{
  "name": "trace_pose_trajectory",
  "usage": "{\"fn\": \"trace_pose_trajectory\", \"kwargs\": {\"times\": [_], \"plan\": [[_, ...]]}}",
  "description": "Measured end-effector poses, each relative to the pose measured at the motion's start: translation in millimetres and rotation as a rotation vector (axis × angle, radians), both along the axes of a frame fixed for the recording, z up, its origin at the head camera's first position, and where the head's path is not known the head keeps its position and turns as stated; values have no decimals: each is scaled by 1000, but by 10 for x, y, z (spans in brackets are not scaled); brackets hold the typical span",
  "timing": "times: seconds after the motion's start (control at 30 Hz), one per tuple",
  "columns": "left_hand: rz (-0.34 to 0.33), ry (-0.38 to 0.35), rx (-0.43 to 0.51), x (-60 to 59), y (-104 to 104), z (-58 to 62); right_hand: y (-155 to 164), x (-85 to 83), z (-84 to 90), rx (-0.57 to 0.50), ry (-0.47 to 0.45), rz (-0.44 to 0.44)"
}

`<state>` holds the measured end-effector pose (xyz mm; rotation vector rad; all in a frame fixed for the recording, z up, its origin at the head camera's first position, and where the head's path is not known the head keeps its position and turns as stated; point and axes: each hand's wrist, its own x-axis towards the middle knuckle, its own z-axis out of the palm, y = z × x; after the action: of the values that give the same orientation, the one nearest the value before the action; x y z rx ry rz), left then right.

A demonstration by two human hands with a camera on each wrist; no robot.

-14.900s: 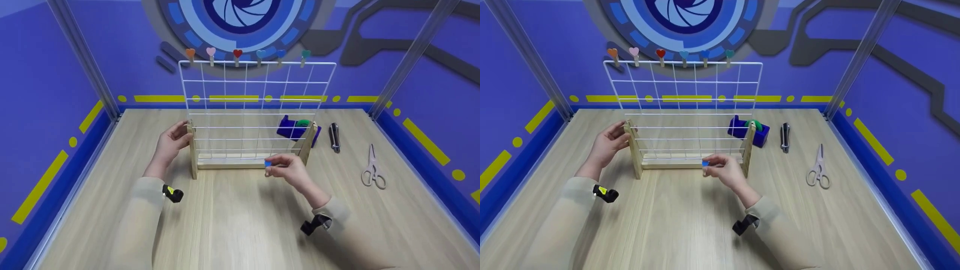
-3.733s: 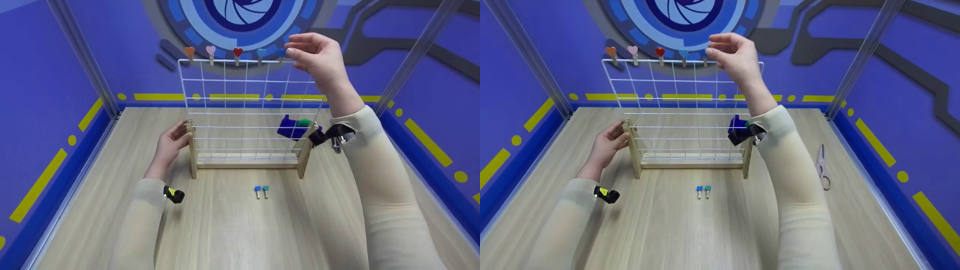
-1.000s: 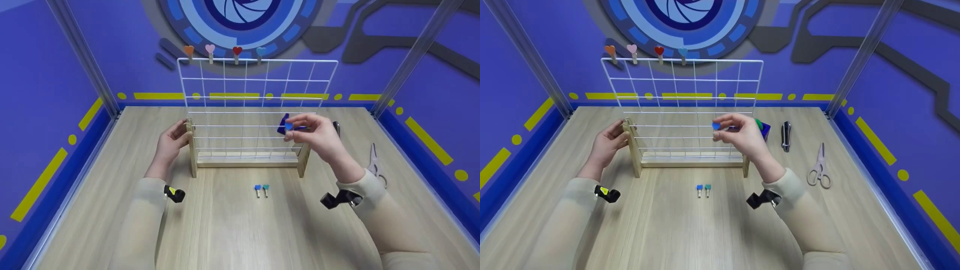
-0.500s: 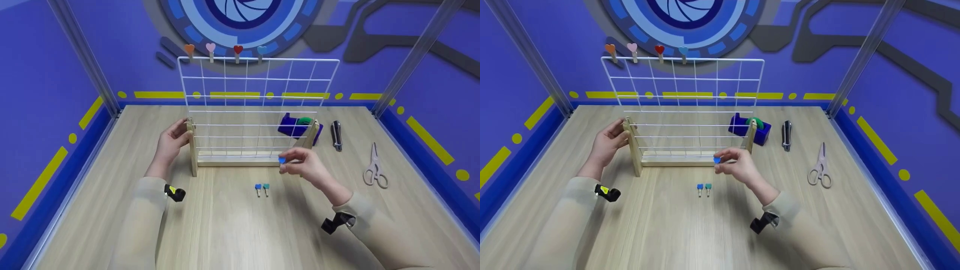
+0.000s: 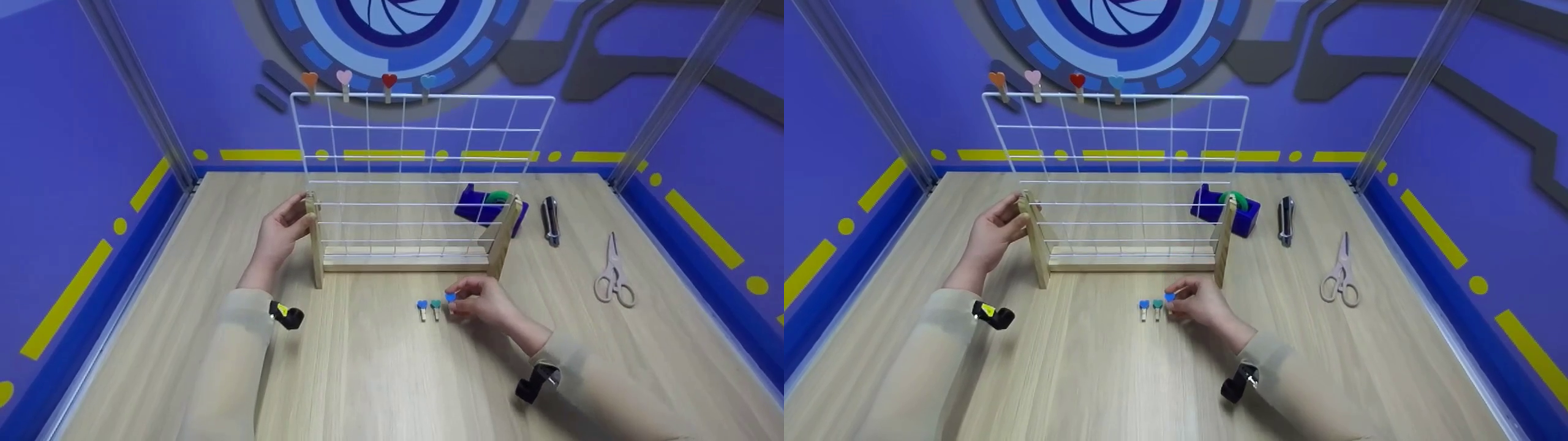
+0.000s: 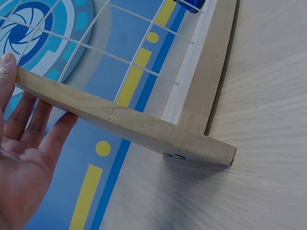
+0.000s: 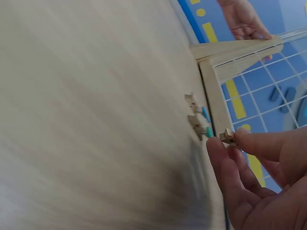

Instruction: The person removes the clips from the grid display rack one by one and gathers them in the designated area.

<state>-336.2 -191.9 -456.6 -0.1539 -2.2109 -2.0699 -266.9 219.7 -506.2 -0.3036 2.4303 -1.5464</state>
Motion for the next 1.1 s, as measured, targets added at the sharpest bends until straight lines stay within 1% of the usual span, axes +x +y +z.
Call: {"fn": "trace_pose_trajectory", "kwargs": {"times": [0.17, 0.37, 0.47, 0.6, 0.93, 1.1], "plan": [[-4, 3, 3, 12, 5, 2, -19, -4, -107, 18, -16, 8], [1, -5, -2, 26, 15, 9, -32, -22, -162, 107, 5, 10], [6, -8, -3, 29, 15, 10, -33, -30, -164, 143, 16, 9], [4, -6, -5, 28, 11, 10, -35, -44, -152, 165, 13, 17], [-5, -7, 5, 20, -1, -1, -43, -68, -135, 193, -7, 19], [-7, -6, 11, 12, -7, 1, -15, -81, -127, 178, -11, 41]]}}
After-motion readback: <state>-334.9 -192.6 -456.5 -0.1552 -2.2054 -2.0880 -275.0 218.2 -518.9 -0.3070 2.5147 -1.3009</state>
